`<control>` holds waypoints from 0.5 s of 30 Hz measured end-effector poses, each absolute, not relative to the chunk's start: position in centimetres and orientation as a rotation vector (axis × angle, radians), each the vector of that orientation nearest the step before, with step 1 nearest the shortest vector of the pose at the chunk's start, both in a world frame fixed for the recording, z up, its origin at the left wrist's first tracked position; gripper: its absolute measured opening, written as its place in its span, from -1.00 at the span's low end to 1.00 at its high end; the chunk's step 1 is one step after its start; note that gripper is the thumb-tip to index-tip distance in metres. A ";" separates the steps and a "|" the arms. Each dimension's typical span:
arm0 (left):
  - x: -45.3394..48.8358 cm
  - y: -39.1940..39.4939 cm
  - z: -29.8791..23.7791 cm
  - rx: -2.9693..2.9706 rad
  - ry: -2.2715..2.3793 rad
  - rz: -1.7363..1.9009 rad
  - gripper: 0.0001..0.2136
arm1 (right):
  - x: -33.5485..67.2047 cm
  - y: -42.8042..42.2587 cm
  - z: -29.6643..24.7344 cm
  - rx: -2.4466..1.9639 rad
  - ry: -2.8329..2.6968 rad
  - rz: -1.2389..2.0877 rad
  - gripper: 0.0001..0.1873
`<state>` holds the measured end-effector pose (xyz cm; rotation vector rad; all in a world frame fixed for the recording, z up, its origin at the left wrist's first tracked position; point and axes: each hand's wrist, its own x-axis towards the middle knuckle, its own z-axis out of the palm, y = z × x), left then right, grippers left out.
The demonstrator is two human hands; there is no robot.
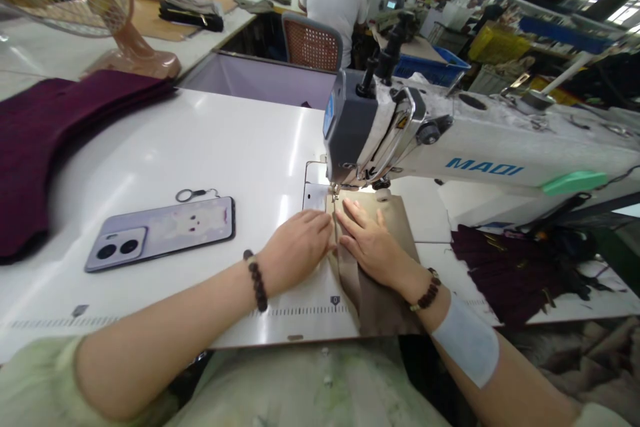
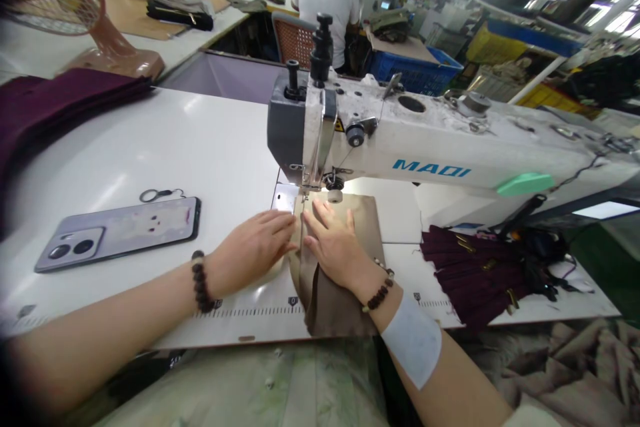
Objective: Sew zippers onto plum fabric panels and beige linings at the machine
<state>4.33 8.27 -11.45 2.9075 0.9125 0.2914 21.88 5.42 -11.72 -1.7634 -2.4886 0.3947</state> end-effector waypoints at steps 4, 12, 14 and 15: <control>3.4 3.2 -10.9 2.760 0.489 0.601 -0.73 | 22.4 5.4 -11.8 -1.707 -2.461 0.458 -0.48; 1.8 0.5 -12.0 2.674 0.376 0.654 -0.74 | 22.2 5.3 -11.9 -1.732 -2.514 0.446 -0.48; 1.6 0.4 -12.0 2.676 0.351 0.627 -0.74 | 22.1 5.3 -12.0 -1.744 -2.536 0.416 -0.48; 1.5 0.3 -12.0 2.680 0.334 0.613 -0.74 | 22.1 5.3 -12.0 -1.750 -2.546 0.398 -0.48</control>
